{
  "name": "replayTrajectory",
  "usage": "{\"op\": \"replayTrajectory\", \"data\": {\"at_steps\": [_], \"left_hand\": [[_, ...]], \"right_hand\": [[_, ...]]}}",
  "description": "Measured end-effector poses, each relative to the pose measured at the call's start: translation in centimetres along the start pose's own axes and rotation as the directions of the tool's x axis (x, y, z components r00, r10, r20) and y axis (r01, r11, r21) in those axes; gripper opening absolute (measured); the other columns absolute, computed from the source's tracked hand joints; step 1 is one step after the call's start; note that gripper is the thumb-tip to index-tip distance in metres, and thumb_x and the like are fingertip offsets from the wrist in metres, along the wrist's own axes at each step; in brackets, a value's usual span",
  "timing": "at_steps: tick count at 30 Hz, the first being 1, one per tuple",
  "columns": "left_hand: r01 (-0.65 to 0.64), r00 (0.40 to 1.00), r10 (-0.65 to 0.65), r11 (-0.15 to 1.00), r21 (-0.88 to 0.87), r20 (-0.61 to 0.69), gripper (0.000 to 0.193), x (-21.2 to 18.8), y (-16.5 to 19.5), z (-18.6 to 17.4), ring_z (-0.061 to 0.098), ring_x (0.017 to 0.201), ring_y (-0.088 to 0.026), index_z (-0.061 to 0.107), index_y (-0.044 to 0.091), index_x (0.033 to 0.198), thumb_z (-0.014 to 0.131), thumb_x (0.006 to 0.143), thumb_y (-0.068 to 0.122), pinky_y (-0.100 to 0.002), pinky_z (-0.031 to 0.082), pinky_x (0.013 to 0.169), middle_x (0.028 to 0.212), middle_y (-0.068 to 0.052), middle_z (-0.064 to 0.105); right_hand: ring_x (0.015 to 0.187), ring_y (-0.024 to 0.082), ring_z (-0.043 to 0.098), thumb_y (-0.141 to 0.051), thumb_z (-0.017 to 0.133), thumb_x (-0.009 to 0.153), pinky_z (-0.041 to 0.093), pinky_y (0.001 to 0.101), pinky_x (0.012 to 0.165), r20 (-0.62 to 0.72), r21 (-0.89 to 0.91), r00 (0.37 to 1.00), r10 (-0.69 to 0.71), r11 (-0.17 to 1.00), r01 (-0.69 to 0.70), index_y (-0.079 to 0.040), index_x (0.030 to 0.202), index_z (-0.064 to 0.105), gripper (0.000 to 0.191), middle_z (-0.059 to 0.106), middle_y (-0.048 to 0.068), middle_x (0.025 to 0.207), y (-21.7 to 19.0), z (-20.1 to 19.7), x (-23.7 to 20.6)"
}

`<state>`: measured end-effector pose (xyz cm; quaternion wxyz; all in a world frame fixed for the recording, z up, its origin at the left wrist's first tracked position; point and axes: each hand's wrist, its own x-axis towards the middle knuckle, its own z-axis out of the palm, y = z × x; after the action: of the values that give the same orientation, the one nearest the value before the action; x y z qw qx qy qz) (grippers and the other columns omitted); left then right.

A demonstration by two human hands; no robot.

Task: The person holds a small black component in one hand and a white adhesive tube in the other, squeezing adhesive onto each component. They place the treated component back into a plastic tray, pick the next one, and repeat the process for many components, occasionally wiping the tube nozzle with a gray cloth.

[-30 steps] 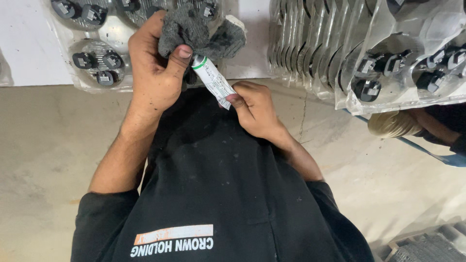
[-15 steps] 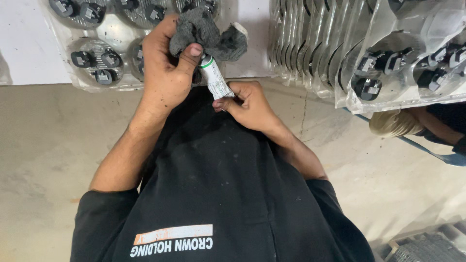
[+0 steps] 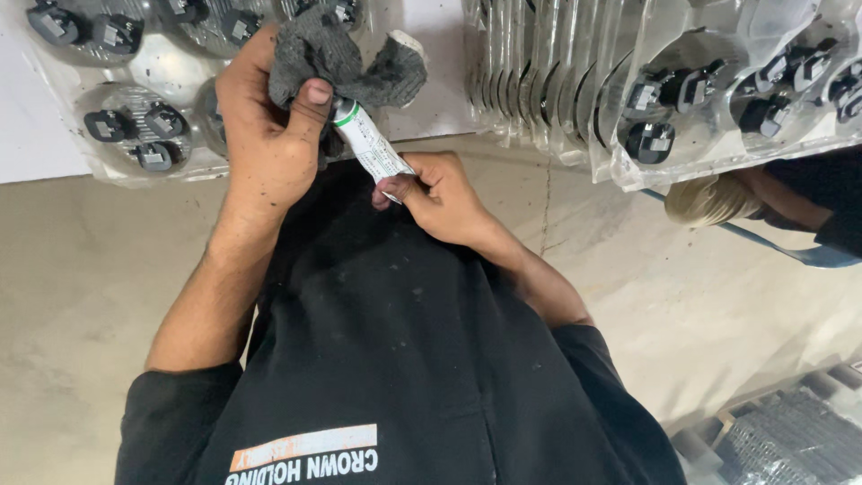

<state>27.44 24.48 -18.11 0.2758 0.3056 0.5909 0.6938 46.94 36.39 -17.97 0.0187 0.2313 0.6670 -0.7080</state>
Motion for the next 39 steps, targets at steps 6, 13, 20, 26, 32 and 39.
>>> {"op": "replayTrajectory", "data": {"at_steps": [6, 13, 20, 26, 32, 39], "left_hand": [[-0.009, 1.0, 0.009, 1.0, -0.023, -0.009, 0.036, 0.5, -0.1, 0.3, 0.056, 0.099, -0.009, 0.061, -0.001, 0.12, 0.068, 0.111, 0.033, -0.025, 0.049, 0.093, 0.106, 0.002, 0.065], [0.027, 1.0, -0.027, 0.999, 0.024, -0.001, 0.03, 0.1, -0.8, 0.5, 0.053, 0.09, -0.009, 0.064, -0.002, 0.119, 0.069, 0.118, 0.027, -0.022, 0.046, 0.083, 0.101, -0.001, 0.064], [-0.002, 1.0, 0.001, 0.999, 0.034, 0.009, 0.024, 0.6, -1.1, 0.5, 0.053, 0.091, -0.009, 0.062, -0.002, 0.119, 0.066, 0.118, 0.021, -0.022, 0.048, 0.085, 0.099, 0.0, 0.061], [0.037, 0.999, -0.037, 0.999, 0.007, -0.005, 0.019, 1.0, -0.9, 0.2, 0.054, 0.091, -0.009, 0.062, -0.002, 0.118, 0.064, 0.118, 0.017, -0.023, 0.048, 0.084, 0.099, 0.0, 0.062], [0.034, 0.999, -0.034, 0.999, 0.008, -0.016, 0.018, 1.3, -0.9, 0.6, 0.057, 0.093, -0.009, 0.061, -0.001, 0.123, 0.062, 0.119, 0.016, -0.023, 0.05, 0.085, 0.101, -0.001, 0.065], [0.001, 1.0, 0.001, 0.995, 0.096, -0.015, 0.02, 1.2, -0.3, 0.9, 0.058, 0.094, -0.011, 0.061, -0.003, 0.124, 0.062, 0.116, 0.015, -0.025, 0.051, 0.087, 0.103, -0.003, 0.065]], "right_hand": [[0.079, 0.01, 0.07, -0.007, 0.065, 0.105, 0.058, 0.0265, 0.074, 0.002, 0.058, 1.0, 0.014, 0.998, -0.014, 0.003, 0.1, 0.073, 0.014, 0.075, 0.004, 0.087, 0.4, -0.2, 0.2], [0.086, 0.01, 0.072, -0.005, 0.067, 0.101, 0.059, 0.0268, 0.081, 0.019, 0.076, 1.0, 0.013, 0.997, -0.015, 0.003, 0.104, 0.071, 0.01, 0.076, 0.006, 0.093, 0.7, -0.6, 0.3], [0.081, 0.012, 0.072, -0.009, 0.067, 0.104, 0.059, 0.0281, 0.076, 0.003, 0.009, 1.0, -0.014, 1.0, 0.014, 0.003, 0.099, 0.073, 0.015, 0.076, 0.008, 0.088, 0.0, -0.8, 0.8], [0.093, 0.013, 0.073, -0.023, 0.047, 0.115, 0.058, 0.0284, 0.087, 0.033, -0.084, 0.997, -0.073, 0.994, 0.075, 0.001, 0.11, 0.072, 0.035, 0.077, 0.006, 0.096, -1.9, -0.9, 0.4], [0.087, 0.013, 0.072, -0.018, 0.052, 0.113, 0.059, 0.0285, 0.085, -0.081, 0.088, 0.996, -0.041, 0.995, 0.048, 0.002, 0.105, 0.072, 0.029, 0.076, 0.005, 0.09, -1.2, -0.4, 0.6], [0.087, 0.013, 0.072, -0.014, 0.067, 0.103, 0.058, 0.0295, 0.081, -0.002, 0.068, 1.0, -0.015, 0.998, 0.015, 0.004, 0.101, 0.074, 0.02, 0.076, 0.008, 0.092, 0.0, -1.3, 0.9]]}}
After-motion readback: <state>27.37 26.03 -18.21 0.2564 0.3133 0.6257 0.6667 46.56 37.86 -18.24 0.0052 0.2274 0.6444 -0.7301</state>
